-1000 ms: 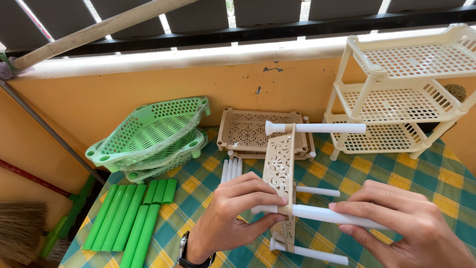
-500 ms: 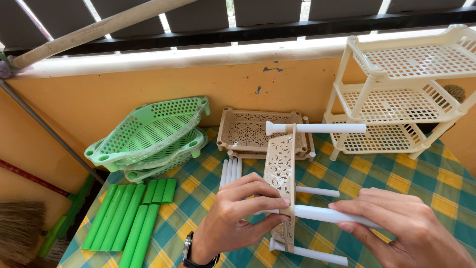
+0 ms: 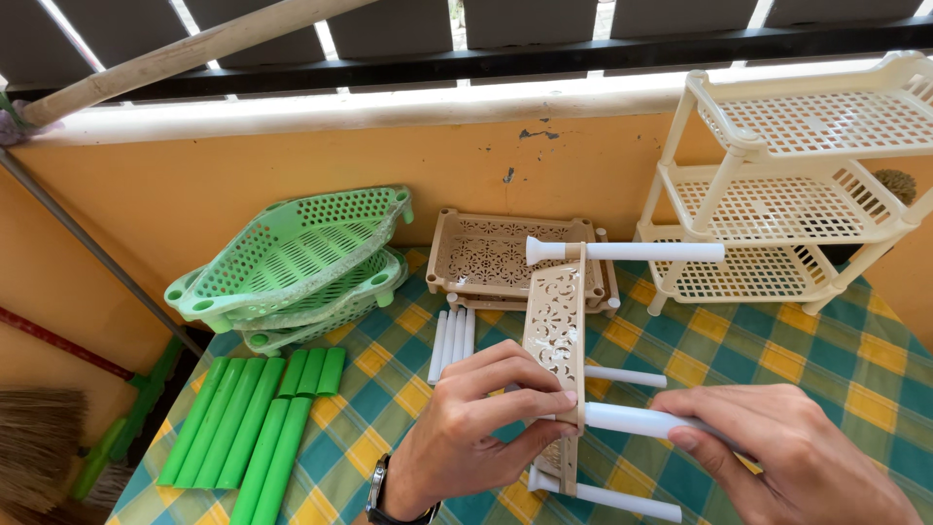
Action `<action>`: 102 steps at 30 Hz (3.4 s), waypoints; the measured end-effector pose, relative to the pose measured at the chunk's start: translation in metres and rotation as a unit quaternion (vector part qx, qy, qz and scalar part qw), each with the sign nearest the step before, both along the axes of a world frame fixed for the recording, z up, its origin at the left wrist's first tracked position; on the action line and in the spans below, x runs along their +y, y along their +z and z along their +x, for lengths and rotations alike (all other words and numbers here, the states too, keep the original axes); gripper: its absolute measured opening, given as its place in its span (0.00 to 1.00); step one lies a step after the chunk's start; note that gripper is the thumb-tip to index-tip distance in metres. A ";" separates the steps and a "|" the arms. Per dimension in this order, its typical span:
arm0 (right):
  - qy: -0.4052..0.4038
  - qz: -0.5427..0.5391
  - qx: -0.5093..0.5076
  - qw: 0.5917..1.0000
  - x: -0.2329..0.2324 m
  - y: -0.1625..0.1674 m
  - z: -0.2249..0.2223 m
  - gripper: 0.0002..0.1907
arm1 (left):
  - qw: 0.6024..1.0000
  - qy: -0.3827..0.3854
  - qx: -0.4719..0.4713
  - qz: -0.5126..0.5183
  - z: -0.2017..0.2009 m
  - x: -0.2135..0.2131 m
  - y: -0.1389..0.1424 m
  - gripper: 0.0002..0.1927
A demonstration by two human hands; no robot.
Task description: The person assembles a plastic storage rack on a table. They attach white plastic leg tubes and connector fittings to beige perforated basket panels, fitting tubes into the panel sockets one at a time and joining side panels together to build up the rack frame.
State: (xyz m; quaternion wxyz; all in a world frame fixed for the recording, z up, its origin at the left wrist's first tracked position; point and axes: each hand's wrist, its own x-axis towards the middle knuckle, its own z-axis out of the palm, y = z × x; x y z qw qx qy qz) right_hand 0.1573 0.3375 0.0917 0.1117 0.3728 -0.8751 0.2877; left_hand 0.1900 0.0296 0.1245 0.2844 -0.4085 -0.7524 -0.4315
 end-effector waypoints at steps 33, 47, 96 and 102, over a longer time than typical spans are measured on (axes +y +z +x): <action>-0.084 -0.060 0.021 0.994 -0.002 0.017 0.000 0.16 | 0.999 0.018 0.026 0.025 -0.006 -0.018 0.005 0.14; -0.138 -0.099 -0.050 0.984 -0.011 0.019 0.004 0.09 | 0.999 0.014 0.029 0.037 -0.007 -0.018 0.005 0.14; -0.215 0.183 -0.281 0.917 -0.034 0.051 -0.057 0.14 | 0.952 0.301 -0.041 0.035 -0.011 -0.054 0.025 0.21; -0.176 0.152 -0.276 0.933 -0.017 0.052 -0.052 0.16 | 0.942 0.328 -0.078 0.011 0.007 -0.049 0.024 0.17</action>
